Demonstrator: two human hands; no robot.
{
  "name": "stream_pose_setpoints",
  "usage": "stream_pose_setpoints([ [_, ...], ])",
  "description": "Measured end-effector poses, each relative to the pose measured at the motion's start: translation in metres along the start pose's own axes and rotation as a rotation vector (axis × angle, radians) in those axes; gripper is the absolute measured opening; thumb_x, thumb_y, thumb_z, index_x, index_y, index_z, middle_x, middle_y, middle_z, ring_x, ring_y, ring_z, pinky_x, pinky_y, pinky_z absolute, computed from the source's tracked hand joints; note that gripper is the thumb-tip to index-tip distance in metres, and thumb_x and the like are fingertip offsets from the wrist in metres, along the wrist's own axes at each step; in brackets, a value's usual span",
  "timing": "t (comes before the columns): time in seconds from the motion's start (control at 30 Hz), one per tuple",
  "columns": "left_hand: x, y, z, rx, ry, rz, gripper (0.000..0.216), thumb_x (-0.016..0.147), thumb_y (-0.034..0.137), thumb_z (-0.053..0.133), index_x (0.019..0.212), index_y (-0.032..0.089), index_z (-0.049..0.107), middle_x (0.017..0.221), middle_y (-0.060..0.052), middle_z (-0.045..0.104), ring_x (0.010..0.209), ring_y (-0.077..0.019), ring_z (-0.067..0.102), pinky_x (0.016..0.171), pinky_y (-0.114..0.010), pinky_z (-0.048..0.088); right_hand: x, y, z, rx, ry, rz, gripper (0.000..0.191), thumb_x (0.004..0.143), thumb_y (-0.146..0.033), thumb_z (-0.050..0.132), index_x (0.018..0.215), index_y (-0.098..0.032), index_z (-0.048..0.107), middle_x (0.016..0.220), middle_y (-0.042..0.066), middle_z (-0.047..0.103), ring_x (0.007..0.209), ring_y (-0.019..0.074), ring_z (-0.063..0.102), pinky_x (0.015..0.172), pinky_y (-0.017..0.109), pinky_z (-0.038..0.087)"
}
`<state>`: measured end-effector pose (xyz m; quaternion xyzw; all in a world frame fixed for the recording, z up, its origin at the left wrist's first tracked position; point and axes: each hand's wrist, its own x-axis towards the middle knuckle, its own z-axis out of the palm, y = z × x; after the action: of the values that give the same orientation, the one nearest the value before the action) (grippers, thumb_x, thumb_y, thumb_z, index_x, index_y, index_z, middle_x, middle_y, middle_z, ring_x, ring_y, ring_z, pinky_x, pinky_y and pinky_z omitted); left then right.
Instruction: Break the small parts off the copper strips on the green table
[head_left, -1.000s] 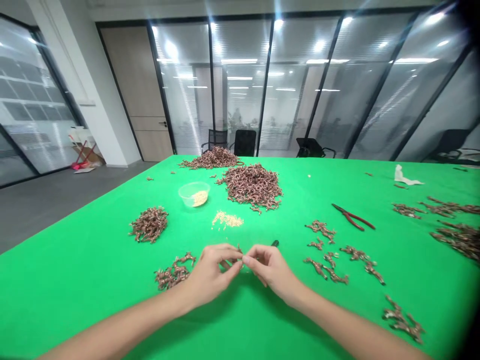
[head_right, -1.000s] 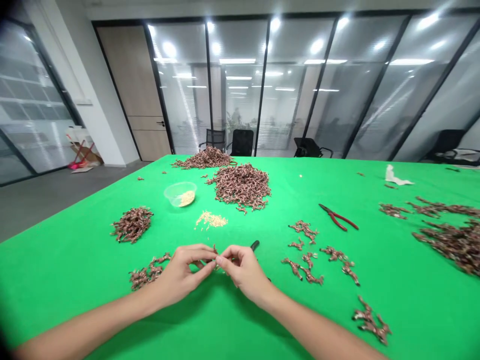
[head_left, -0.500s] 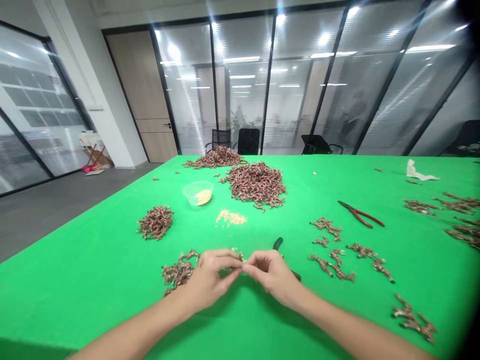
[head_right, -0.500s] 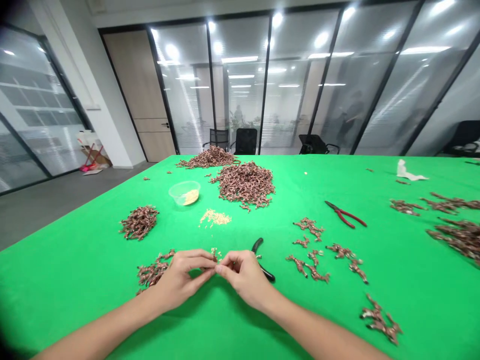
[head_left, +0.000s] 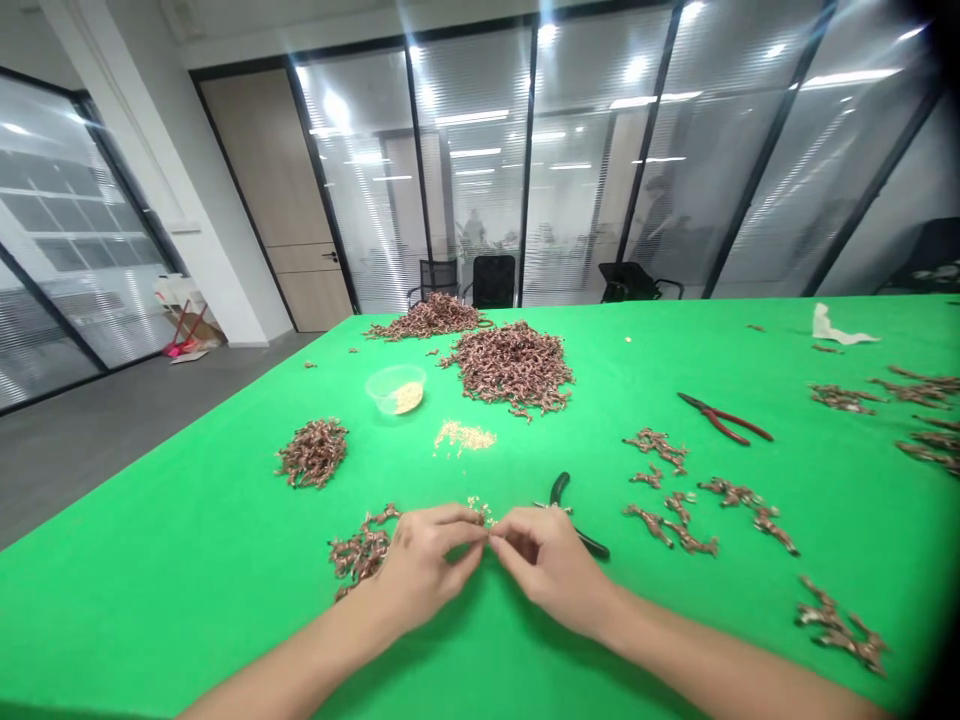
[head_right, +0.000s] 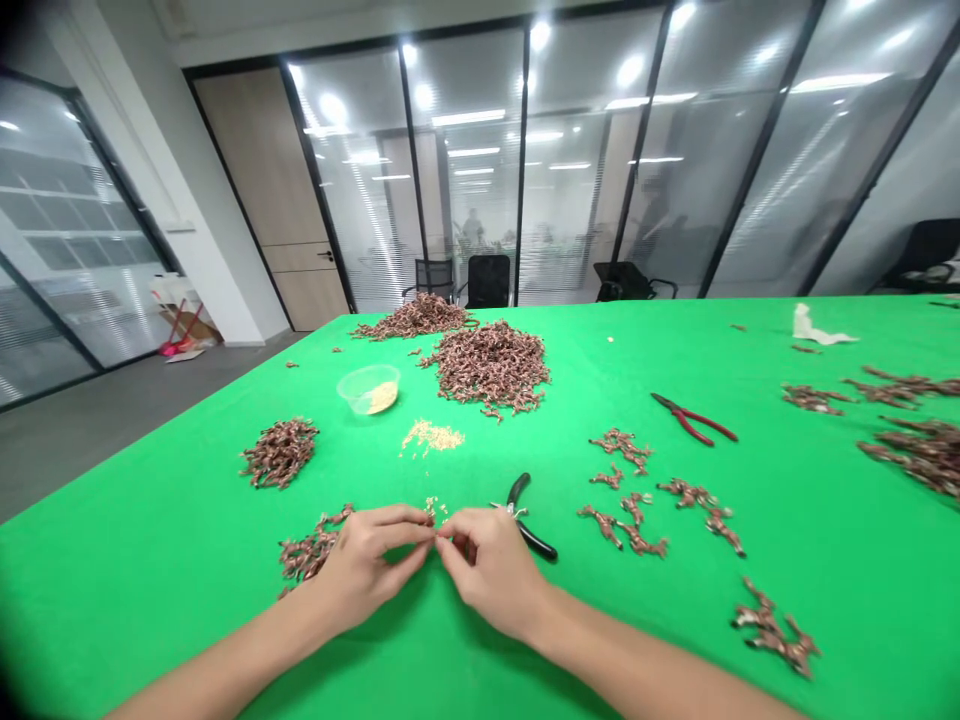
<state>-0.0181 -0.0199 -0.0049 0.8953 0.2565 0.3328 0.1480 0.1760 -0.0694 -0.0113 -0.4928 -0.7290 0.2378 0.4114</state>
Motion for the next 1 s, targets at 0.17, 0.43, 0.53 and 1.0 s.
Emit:
stream_pose_setpoints([
  [0.17, -0.0016, -0.0011, -0.0006, 0.030, -0.013, 0.007, 0.020, 0.088, 0.016, 0.061, 0.097, 0.019, 0.078, 0.094, -0.009, 0.078, 0.079, -0.0187, 0.074, 0.073, -0.028, 0.058, -0.0019, 0.0007, 0.0007, -0.063, 0.001, -0.063, 0.020, 0.091, -0.019, 0.054, 0.079, -0.015, 0.070, 0.060, -0.001, 0.058, 0.054, 0.0125, 0.049, 0.054, 0.025, 0.034],
  [0.43, -0.0072, -0.0007, 0.0072, 0.148, -0.018, 0.071, 0.020, 0.091, 0.017, 0.058, 0.097, 0.019, 0.077, 0.097, -0.009, 0.077, 0.080, -0.0195, 0.074, 0.071, -0.028, 0.057, -0.0020, 0.0003, 0.0003, -0.089, -0.019, -0.072, 0.021, 0.092, -0.017, 0.052, 0.077, -0.016, 0.067, 0.061, 0.000, 0.058, 0.054, 0.0129, 0.050, 0.054, 0.025, 0.033],
  [0.53, -0.0066, -0.0002, 0.0065, 0.115, -0.014, 0.053, 0.020, 0.090, 0.017, 0.058, 0.097, 0.019, 0.076, 0.097, -0.009, 0.077, 0.081, -0.0186, 0.073, 0.073, -0.027, 0.057, -0.0030, 0.0001, 0.0009, -0.093, -0.009, -0.079, 0.020, 0.093, -0.018, 0.053, 0.078, -0.016, 0.066, 0.063, 0.000, 0.058, 0.055, 0.0131, 0.050, 0.055, 0.025, 0.033],
  [1.0, -0.0060, 0.0037, 0.0045, 0.073, -0.008, 0.034, 0.016, 0.092, 0.015, 0.057, 0.099, 0.019, 0.071, 0.097, -0.005, 0.074, 0.083, -0.0168, 0.071, 0.075, -0.026, 0.055, -0.0043, 0.0028, 0.0018, -0.068, -0.043, -0.037, 0.019, 0.093, -0.020, 0.052, 0.078, -0.017, 0.064, 0.063, -0.001, 0.055, 0.056, 0.0139, 0.047, 0.055, 0.027, 0.032],
])
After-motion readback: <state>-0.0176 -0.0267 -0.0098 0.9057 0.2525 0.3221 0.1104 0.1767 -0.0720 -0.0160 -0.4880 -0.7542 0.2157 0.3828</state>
